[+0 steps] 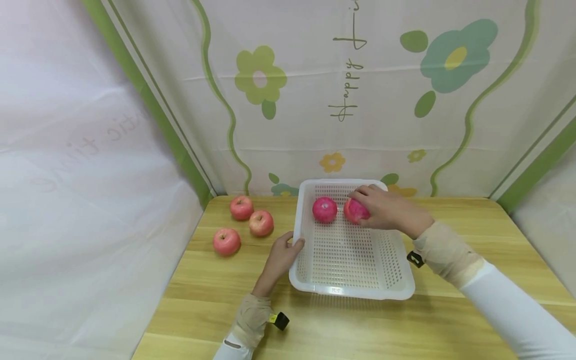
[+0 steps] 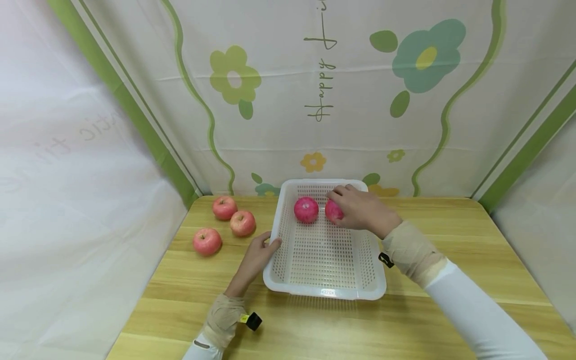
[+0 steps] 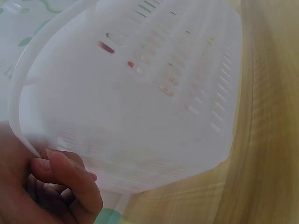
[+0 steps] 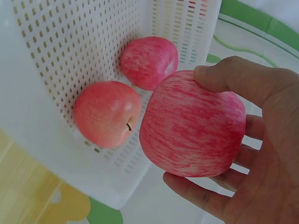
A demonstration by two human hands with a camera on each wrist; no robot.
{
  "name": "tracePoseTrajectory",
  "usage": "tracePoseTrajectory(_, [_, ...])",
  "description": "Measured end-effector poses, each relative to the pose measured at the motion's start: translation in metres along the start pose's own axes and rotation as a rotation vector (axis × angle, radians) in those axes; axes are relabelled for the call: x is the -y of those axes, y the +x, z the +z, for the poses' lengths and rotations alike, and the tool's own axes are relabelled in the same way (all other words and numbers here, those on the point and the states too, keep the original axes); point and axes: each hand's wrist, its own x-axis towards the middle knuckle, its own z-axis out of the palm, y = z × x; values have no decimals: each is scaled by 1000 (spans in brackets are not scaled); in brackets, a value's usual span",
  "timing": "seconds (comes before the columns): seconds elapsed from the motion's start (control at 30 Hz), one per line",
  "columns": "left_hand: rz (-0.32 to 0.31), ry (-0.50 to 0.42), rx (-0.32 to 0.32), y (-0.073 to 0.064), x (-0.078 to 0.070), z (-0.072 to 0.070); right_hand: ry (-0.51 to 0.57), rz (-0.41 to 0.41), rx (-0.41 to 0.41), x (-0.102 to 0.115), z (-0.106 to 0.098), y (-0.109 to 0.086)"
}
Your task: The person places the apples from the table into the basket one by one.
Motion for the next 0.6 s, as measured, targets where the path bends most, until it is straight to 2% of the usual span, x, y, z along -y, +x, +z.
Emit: tracePoseTrajectory(0.6, [15, -10, 3, 0, 2, 0, -2, -32, 4, 18, 16, 16])
